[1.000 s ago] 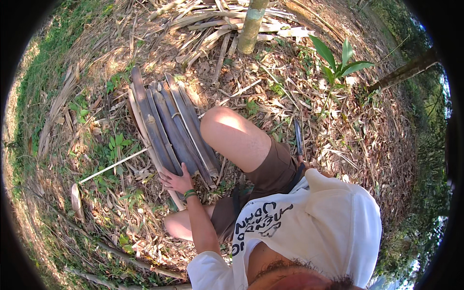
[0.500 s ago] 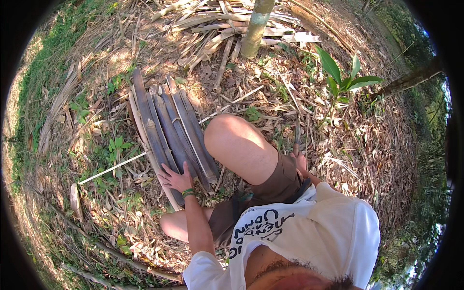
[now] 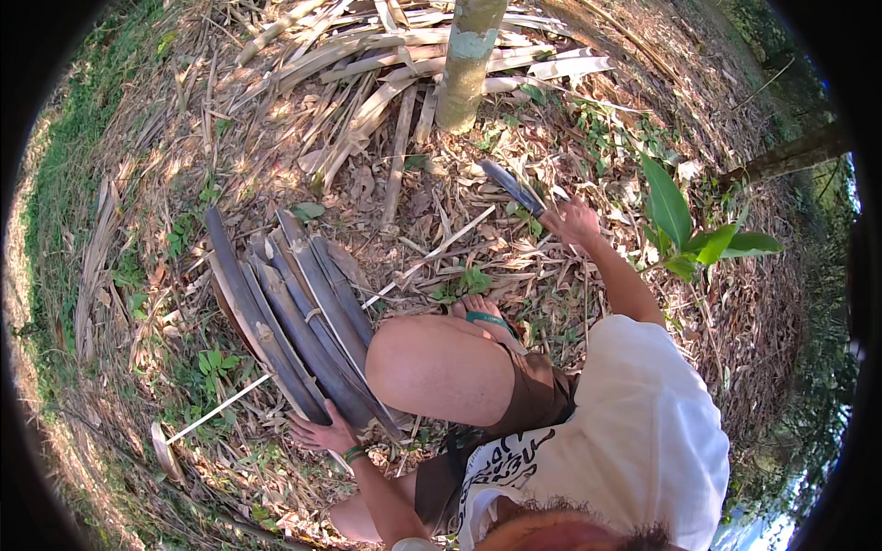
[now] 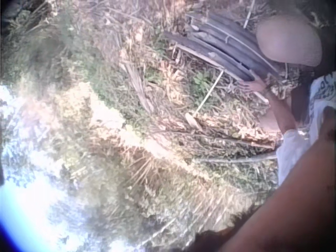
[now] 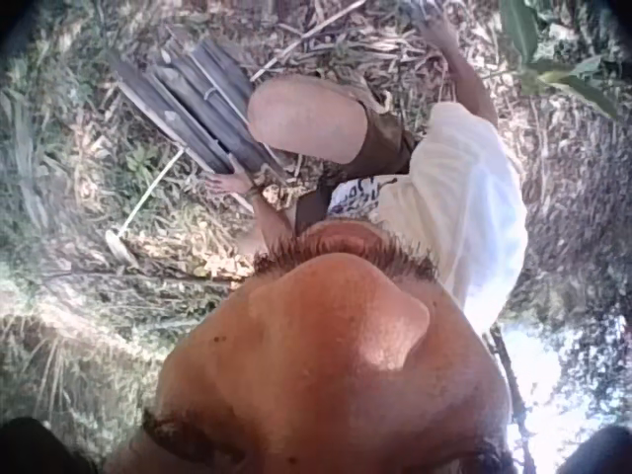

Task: The person arranges multiple split bamboo pieces on the ground over a thin stick, repositions the pieces to align them, and uses a large knife to trim one of the pieces. They then continue to stack and organize the bamboo strips by hand.

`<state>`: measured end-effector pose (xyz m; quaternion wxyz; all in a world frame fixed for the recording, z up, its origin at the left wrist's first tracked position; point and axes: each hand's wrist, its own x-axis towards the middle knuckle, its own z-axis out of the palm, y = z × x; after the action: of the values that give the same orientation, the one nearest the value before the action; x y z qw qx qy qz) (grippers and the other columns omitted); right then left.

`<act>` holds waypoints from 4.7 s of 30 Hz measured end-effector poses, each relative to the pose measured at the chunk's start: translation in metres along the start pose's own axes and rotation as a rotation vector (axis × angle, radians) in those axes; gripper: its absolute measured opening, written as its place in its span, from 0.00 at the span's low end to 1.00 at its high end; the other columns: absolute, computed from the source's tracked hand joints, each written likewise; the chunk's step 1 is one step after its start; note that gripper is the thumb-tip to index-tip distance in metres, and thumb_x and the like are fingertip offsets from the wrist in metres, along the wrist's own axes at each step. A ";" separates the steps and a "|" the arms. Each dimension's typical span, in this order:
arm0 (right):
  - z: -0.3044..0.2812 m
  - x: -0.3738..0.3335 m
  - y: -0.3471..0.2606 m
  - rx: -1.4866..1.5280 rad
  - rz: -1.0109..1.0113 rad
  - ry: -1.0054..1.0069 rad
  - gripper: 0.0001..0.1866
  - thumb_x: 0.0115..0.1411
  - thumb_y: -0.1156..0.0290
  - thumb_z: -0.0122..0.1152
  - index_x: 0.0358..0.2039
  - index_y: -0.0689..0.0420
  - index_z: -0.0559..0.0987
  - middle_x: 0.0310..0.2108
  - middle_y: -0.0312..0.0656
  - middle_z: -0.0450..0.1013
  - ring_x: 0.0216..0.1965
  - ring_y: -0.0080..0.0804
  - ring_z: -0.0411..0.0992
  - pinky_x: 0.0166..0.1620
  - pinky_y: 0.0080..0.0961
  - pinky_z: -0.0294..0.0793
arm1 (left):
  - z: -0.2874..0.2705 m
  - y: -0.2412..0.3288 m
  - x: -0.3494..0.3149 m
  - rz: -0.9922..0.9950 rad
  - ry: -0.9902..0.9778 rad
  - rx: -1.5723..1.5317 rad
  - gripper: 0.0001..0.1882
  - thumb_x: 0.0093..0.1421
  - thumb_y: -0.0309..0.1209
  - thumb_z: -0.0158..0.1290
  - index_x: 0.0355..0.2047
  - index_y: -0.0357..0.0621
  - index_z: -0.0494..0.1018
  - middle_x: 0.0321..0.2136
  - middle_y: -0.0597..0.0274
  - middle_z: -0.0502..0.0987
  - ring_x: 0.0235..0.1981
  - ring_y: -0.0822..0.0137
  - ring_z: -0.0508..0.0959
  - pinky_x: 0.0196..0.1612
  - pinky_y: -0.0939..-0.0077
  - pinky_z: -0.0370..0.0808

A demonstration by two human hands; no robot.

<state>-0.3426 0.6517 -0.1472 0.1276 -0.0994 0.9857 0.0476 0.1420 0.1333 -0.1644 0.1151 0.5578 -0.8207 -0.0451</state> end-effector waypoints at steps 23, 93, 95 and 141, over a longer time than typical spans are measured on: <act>-0.026 0.514 0.033 0.107 0.374 0.272 0.33 0.65 0.44 0.51 0.50 0.64 0.81 0.52 0.58 0.77 0.55 0.55 0.75 0.58 0.46 0.72 | -0.137 -0.132 0.195 -0.244 0.034 0.341 0.42 0.66 0.60 0.47 0.71 0.45 0.58 0.68 0.46 0.61 0.67 0.47 0.64 0.69 0.55 0.59; 0.014 0.197 -0.343 1.298 0.022 -0.274 0.21 0.55 0.60 0.74 0.36 0.69 0.83 0.30 0.42 0.78 0.29 0.29 0.72 0.36 0.31 0.73 | -0.034 -0.006 0.120 0.079 0.114 -0.289 0.38 0.60 0.42 0.65 0.65 0.40 0.65 0.59 0.37 0.70 0.63 0.50 0.69 0.66 0.53 0.63; 0.000 0.184 -0.357 1.344 0.031 -0.304 0.21 0.56 0.62 0.73 0.39 0.69 0.82 0.33 0.44 0.79 0.31 0.30 0.73 0.38 0.31 0.72 | -0.055 0.032 0.131 0.160 0.146 -0.468 0.36 0.60 0.40 0.64 0.65 0.40 0.66 0.56 0.40 0.73 0.60 0.51 0.72 0.64 0.54 0.65; 0.131 -0.053 0.046 0.348 0.053 -0.097 0.35 0.62 0.55 0.61 0.63 0.63 0.64 0.51 0.56 0.71 0.51 0.55 0.73 0.52 0.48 0.71 | -0.106 0.041 0.044 -0.143 -0.506 -0.734 0.15 0.58 0.34 0.66 0.36 0.32 0.77 0.21 0.67 0.73 0.22 0.77 0.68 0.25 0.76 0.66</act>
<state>-0.2698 0.7218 -0.2563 0.1890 -0.0474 0.9740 -0.1158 0.1150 0.1132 -0.0471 0.0978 0.5068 -0.7121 -0.4760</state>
